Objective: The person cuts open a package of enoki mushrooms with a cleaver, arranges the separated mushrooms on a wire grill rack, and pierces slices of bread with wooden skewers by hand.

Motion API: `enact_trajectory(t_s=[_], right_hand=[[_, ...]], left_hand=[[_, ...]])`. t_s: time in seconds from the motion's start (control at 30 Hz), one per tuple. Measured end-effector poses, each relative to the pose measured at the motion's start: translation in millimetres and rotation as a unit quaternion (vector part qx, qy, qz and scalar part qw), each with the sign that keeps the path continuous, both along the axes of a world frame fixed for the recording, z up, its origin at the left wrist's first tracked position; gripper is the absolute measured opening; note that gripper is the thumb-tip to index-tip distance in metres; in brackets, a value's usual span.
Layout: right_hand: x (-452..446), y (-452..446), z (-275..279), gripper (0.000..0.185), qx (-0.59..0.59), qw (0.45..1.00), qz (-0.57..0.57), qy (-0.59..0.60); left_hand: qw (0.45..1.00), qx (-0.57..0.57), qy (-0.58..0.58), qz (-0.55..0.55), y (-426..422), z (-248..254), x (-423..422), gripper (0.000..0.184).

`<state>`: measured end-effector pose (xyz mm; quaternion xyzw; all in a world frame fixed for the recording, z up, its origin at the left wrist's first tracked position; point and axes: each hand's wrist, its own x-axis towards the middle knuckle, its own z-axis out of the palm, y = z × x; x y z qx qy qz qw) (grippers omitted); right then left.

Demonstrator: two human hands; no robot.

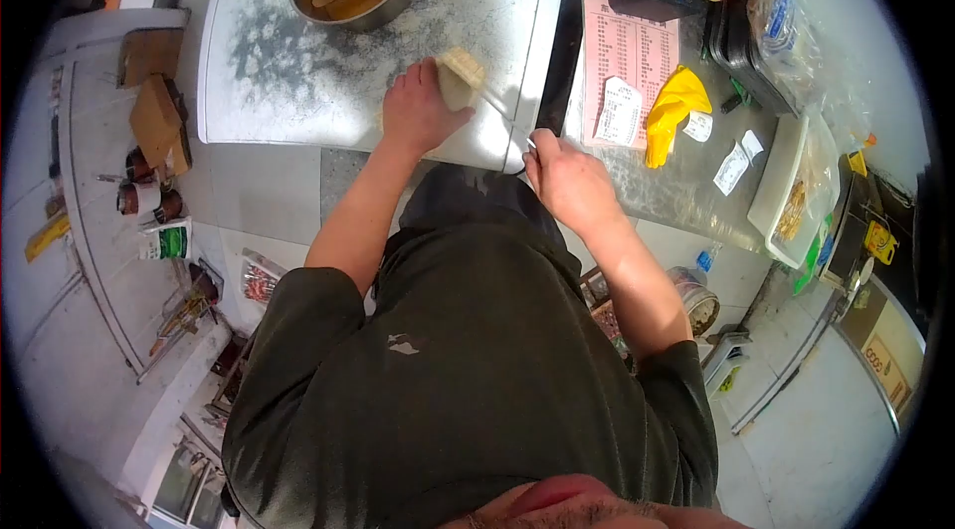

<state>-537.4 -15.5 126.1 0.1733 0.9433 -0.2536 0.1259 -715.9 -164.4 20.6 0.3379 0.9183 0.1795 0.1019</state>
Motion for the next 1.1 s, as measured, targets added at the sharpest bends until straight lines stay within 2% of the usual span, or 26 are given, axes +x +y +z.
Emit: enact_trajectory(t_s=[0.23,0.33,0.43,0.53,0.7,0.83,0.93,1.1], right_hand=[[-29,7,2,0.018,-0.054,0.997,0.011,-0.049],[-50,3,-14,0.016,-0.055,0.996,-0.001,-0.068],[-48,5,-12,0.015,-0.065,0.995,-0.007,-0.08],[-23,9,-9,0.021,-0.067,0.993,-0.021,-0.091],[-47,4,-47,0.018,-0.082,0.994,-0.008,-0.075],[-46,9,-42,0.017,-0.101,0.991,-0.003,-0.086],[-29,12,-41,0.017,-0.099,0.99,-0.013,-0.095],[-51,2,-73,0.014,-0.085,0.994,0.0,-0.071]], left_hand=[[0.999,-0.01,0.026,-0.016,3,3,1,0.084],[0.999,0.013,0.043,-0.022,3,-2,-1,0.082],[0.998,0.023,0.063,-0.021,3,-2,1,0.078],[0.998,0.038,0.045,-0.024,3,-6,-1,0.075],[0.998,0.036,0.046,-0.037,4,-6,-1,0.076],[0.993,0.067,0.078,-0.049,7,-6,-2,0.075],[0.997,0.049,0.052,-0.042,6,-6,-1,0.076],[0.997,0.042,0.055,-0.046,6,-6,-1,0.076]])
